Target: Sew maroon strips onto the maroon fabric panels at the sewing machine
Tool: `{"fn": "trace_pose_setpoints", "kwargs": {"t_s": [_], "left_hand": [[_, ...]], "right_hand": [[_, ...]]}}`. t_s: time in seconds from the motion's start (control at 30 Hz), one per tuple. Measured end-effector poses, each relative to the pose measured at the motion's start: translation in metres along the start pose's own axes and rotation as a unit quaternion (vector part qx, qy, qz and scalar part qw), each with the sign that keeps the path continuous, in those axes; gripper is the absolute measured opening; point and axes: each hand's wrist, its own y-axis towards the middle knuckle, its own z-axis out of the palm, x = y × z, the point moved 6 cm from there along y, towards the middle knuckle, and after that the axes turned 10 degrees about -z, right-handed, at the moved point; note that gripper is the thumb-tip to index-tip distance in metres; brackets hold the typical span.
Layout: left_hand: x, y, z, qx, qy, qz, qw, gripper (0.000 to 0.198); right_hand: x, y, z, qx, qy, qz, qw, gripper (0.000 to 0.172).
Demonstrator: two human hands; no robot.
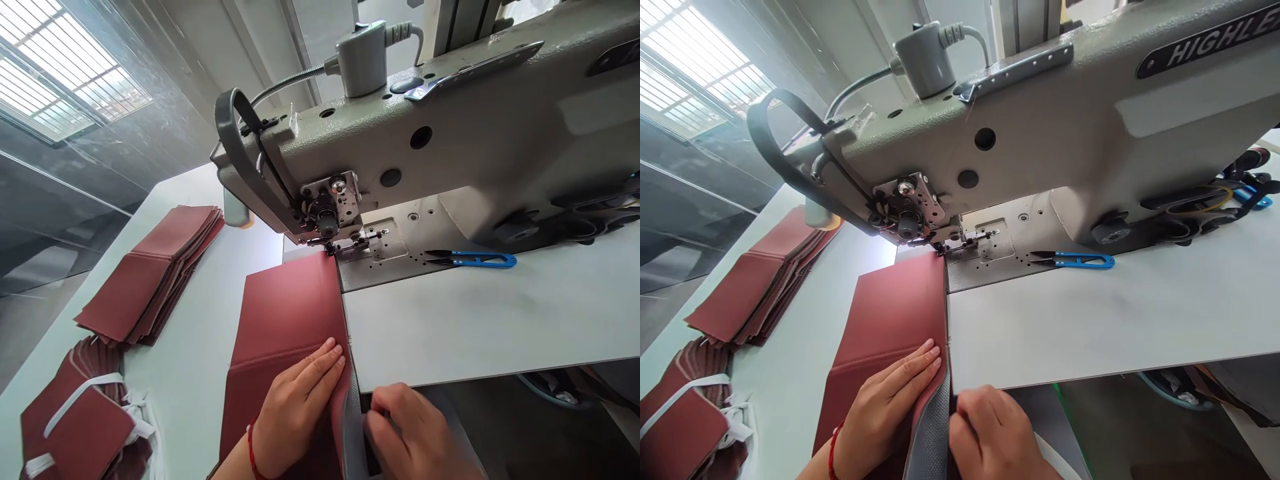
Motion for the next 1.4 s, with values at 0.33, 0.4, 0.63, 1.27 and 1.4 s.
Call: {"fn": "trace_pose_setpoints", "kwargs": {"t_s": [0.33,0.4,0.63,1.27,1.4], "left_hand": [[0.0,-0.001,0.0,-0.008,-0.033,-0.019,0.999,0.036],[-0.001,-0.002,0.001,-0.007,-0.031,-0.017,0.999,0.035],[0.0,-0.003,0.002,-0.003,-0.018,-0.012,1.0,0.035],[-0.008,-0.002,0.005,0.039,0.031,-0.016,0.999,0.049],[-0.007,-0.01,0.004,0.033,0.003,-0.029,0.999,0.048]], "right_hand": [[0.002,-0.062,0.048,0.159,0.156,0.179,0.958,0.036],[0.003,-0.062,0.048,0.137,0.146,0.183,0.963,0.039],[0.009,-0.076,0.056,0.061,0.108,0.184,0.975,0.051],[-0.022,0.041,-0.012,0.148,0.045,-0.105,0.982,0.033],[-0.028,0.04,0.01,0.199,0.043,-0.123,0.971,0.036]]}}
